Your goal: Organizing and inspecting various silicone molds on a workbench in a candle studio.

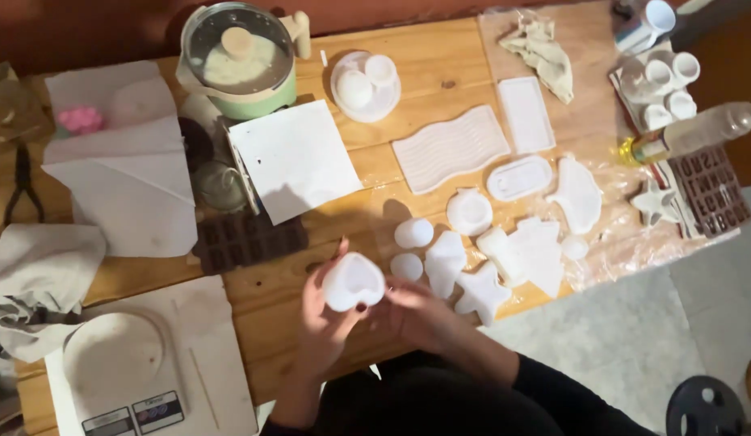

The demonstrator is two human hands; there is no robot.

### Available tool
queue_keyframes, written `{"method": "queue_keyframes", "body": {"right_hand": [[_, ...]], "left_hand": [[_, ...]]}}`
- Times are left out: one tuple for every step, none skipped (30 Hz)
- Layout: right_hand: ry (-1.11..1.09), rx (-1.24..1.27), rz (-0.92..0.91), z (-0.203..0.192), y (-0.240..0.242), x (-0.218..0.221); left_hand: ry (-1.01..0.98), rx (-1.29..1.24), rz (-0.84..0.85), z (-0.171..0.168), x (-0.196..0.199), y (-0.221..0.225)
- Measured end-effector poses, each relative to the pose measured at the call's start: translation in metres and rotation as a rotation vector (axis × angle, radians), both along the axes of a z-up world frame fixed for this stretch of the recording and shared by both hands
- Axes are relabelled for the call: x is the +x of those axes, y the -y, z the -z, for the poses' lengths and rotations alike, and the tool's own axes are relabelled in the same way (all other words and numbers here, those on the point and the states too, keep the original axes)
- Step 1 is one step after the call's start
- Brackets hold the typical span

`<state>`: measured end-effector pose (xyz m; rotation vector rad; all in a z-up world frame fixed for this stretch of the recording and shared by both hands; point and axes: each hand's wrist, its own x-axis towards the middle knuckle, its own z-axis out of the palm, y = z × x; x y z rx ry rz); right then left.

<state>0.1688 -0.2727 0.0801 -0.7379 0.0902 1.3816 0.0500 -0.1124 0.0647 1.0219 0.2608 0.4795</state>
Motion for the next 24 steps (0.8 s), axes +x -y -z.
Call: {"method": "queue_keyframes", "body": {"right_hand": [[-0.002, -0.002, 0.013, -0.005, 0.005, 0.003], [0.089, -0.003, 0.057, -0.010, 0.011, 0.007], [0.185, -0.003, 0.111, -0.014, 0.015, 0.013], [0.189, -0.004, 0.133, -0.016, 0.020, 0.015], [0.304, -0.067, 0.143, -0.018, 0.026, 0.018], [0.418, -0.132, 0.152, -0.020, 0.031, 0.021], [0.419, -0.138, 0.169, -0.010, 0.045, 0.029], [0.503, -0.178, 0.239, 0.001, 0.059, 0.038], [0.585, -0.218, 0.306, 0.011, 0.073, 0.045], [0.584, -0.225, 0.319, 0.024, 0.090, 0.068], [0.680, -0.175, 0.470, 0.038, 0.104, 0.096], [0.775, -0.120, 0.619, 0.051, 0.117, 0.123], [0.773, -0.118, 0.614, 0.046, 0.107, 0.146], [0.868, -0.250, 0.548, 0.042, 0.097, 0.169], [0.962, -0.379, 0.477, 0.039, 0.085, 0.193], [0.961, -0.372, 0.471, 0.056, 0.071, 0.204], [1.057, -0.403, 0.237, 0.072, 0.055, 0.217], [1.147, -0.428, -0.001, 0.089, 0.038, 0.229], [1.142, -0.416, -0.018, 0.092, 0.020, 0.233], [1.376, -0.505, -0.176, 0.096, 0.001, 0.236], [1.605, -0.584, -0.342, 0.100, -0.020, 0.236], [1.601, -0.563, -0.360, 0.111, -0.032, 0.239], [1.706, -0.643, -0.646, 0.121, -0.046, 0.243], [1.799, -0.717, -0.939, 0.131, -0.061, 0.245]], "left_hand": [[-0.002, -0.002, 0.013, -0.004, 0.004, 0.005], [0.062, 0.011, 0.042, -0.008, 0.008, 0.011], [0.132, 0.025, 0.081, -0.011, 0.015, 0.014], [0.136, 0.025, 0.103, -0.015, 0.018, 0.014], [0.134, 0.111, 0.117, -0.018, 0.021, 0.016], [0.133, 0.198, 0.131, -0.021, 0.025, 0.018], [0.137, 0.194, 0.147, -0.030, 0.024, 0.017], [0.101, 0.322, 0.150, -0.039, 0.023, 0.015], [0.064, 0.450, 0.149, -0.047, 0.022, 0.013], [0.068, 0.448, 0.164, -0.041, 0.017, 0.011], [0.028, 0.479, 0.143, -0.035, 0.013, 0.007], [-0.013, 0.510, 0.122, -0.028, 0.009, 0.003], [-0.016, 0.511, 0.118, -0.020, 0.003, 0.002], [-0.081, 0.489, 0.099, -0.011, -0.005, 0.000], [-0.146, 0.468, 0.078, -0.002, -0.012, -0.002], [-0.149, 0.470, 0.070, 0.000, -0.018, -0.004], [-0.209, 0.451, 0.074, 0.002, -0.023, -0.005], [-0.268, 0.431, 0.078, 0.004, -0.029, -0.006], [-0.280, 0.429, 0.062, 0.000, -0.032, -0.006], [-0.329, 0.451, 0.037, -0.004, -0.035, -0.006], [-0.384, 0.472, 0.010, -0.009, -0.040, -0.006], [-0.401, 0.470, -0.009, -0.022, -0.043, -0.006], [-0.526, 0.454, -0.026, -0.036, -0.044, -0.008], [-0.651, 0.433, -0.044, -0.049, -0.046, -0.009]]}}
